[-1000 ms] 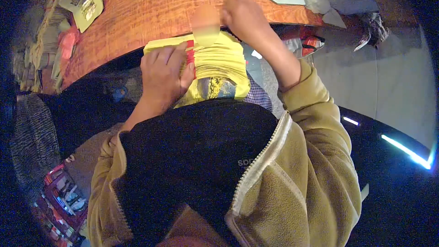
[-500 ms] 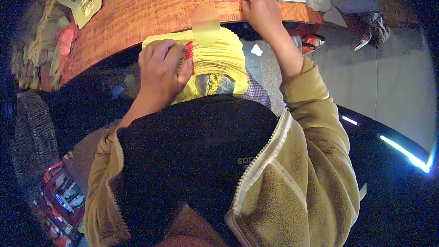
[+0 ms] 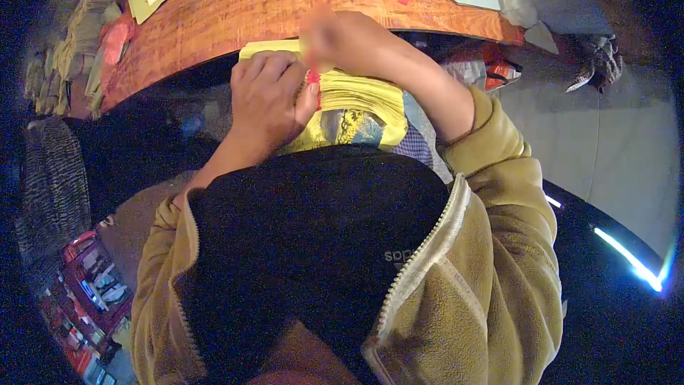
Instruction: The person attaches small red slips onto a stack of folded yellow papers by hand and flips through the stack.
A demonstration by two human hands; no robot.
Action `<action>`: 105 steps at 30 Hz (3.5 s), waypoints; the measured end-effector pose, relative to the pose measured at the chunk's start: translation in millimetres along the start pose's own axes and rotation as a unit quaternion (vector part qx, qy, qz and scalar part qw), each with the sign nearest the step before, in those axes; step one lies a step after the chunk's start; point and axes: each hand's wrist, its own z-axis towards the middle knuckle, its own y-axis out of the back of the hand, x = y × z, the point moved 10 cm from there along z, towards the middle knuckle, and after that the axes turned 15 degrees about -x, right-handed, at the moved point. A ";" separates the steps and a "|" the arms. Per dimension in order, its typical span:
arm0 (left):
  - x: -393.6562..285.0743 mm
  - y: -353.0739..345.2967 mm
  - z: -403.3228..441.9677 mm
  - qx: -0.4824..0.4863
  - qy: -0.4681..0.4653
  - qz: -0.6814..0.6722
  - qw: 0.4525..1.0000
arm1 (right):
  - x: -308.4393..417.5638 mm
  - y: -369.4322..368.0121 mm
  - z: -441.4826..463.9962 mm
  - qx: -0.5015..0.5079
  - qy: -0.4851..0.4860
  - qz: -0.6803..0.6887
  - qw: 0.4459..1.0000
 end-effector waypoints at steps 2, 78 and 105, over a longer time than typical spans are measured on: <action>0.2 0.1 -1.4 0.007 0.002 -0.001 1.000 | -0.6 -2.5 -0.5 -0.032 0.040 -0.036 0.998; 13.5 -0.6 -5.5 -0.003 0.045 -0.013 0.999 | -50.2 44.1 -14.9 -0.179 -0.031 -0.068 0.981; 10.9 -3.5 -3.1 0.020 0.033 -0.006 0.999 | -55.4 76.2 -11.4 -0.337 0.176 -0.374 0.846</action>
